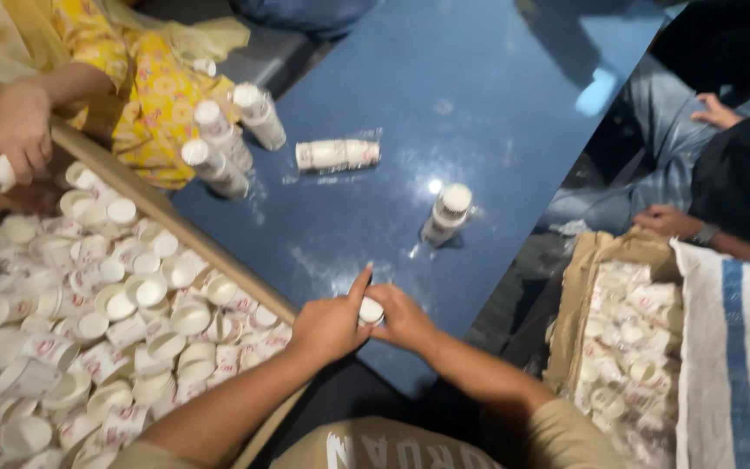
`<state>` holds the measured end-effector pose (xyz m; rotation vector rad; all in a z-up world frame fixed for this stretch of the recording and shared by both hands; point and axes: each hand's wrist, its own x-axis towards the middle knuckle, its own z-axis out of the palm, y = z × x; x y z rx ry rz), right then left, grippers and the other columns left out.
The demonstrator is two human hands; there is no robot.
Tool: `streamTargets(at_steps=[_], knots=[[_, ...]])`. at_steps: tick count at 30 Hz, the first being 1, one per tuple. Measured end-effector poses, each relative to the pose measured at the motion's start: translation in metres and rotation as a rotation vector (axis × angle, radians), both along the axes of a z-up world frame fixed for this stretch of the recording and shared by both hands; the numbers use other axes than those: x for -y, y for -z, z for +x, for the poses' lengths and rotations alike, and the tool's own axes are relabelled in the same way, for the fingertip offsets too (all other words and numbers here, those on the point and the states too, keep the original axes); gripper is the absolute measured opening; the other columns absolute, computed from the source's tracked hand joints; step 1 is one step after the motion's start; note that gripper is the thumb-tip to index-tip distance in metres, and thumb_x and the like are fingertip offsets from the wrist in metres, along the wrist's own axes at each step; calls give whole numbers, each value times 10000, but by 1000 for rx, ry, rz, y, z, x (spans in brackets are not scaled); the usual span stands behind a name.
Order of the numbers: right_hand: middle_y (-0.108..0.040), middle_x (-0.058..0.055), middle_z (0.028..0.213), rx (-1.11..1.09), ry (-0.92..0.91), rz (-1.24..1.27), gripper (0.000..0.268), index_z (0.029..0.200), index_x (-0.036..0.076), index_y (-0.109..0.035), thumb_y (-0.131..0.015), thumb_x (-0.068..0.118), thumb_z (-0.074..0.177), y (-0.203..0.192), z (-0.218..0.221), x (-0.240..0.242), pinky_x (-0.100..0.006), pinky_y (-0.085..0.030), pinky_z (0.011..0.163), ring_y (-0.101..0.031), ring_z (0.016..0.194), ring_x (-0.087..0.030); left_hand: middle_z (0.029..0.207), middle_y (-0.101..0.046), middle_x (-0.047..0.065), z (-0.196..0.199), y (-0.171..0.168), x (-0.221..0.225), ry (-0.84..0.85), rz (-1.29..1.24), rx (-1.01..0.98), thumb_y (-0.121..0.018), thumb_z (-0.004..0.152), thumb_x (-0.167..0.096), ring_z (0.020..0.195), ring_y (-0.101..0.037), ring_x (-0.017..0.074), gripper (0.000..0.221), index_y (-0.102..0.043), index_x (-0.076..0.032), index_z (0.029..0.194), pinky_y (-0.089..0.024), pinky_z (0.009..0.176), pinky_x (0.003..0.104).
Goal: The recorder is stacking and packing small paper cups into plastic sleeves or containers.
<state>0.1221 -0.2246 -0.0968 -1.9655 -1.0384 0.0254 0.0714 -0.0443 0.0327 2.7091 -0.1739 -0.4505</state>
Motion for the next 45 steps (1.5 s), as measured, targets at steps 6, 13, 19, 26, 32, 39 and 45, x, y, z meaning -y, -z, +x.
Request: streamTargets(at_steps=[6, 13, 19, 26, 32, 39, 45], knots=[[-637, -164, 1272, 145, 69, -52, 603, 1301, 91, -558, -818, 178, 764, -29, -26, -7, -455, -510, 974, -618, 1175, -393, 874, -744, 146, -11, -5, -6, 51, -4, 96, -738, 838, -413, 787, -724, 353, 997, -173, -140, 1613, -571, 686, 475], [-586, -220, 1325, 57, 305, -31, 686, 1398, 33, -435, -762, 70, 796, -19, -56, -38, -474, -459, 1042, -562, 1235, -430, 935, -744, 140, -19, 19, -14, 64, -67, 276, -716, 828, -269, 874, -717, 343, 861, -314, -111, 1573, -566, 762, 469], [-579, -230, 1365, -53, 476, 24, 812, 1524, 61, -354, -795, 110, 844, -17, -57, -49, -475, -476, 1051, -565, 1275, -420, 1121, -735, 110, -37, 19, -48, -23, -459, 702, -700, 868, -157, 1097, -671, 322, 536, -536, -76, 1371, -505, 960, 464], [-571, -233, 1365, 2, 564, 21, 1011, 1542, 69, -316, -907, 141, 725, -22, -58, -64, -468, -451, 1062, -535, 1269, -407, 1146, -683, 140, -48, 14, -92, -143, -397, 706, -705, 874, -105, 1094, -653, 332, 383, -594, -46, 1236, -510, 964, 456], [-566, -213, 1421, -6, 581, 3, 920, 1546, 79, -343, -877, 148, 799, -7, -57, -57, -455, -446, 1100, -525, 1317, -373, 1132, -666, 142, -63, -19, -140, -200, 24, 242, -756, 821, -191, 1044, -654, 333, 412, -616, -64, 1187, -534, 865, 477], [-591, -190, 1348, -10, 786, -101, 953, 1570, 20, -274, -849, 188, 830, -8, -60, -51, -503, -312, 1117, -492, 1298, -339, 931, -728, 65, -63, 96, -157, -76, 420, 358, -667, 829, -103, 984, -678, 267, 145, -698, -114, 970, -479, 869, 460], [-600, -184, 1312, 0, 762, -63, 975, 1553, 21, -284, -872, 215, 800, -3, -55, -47, -493, -319, 1090, -494, 1283, -324, 811, -719, 41, -55, 82, -157, -219, 534, 525, -634, 880, -100, 893, -679, 255, 125, -674, -119, 997, -434, 839, 475]])
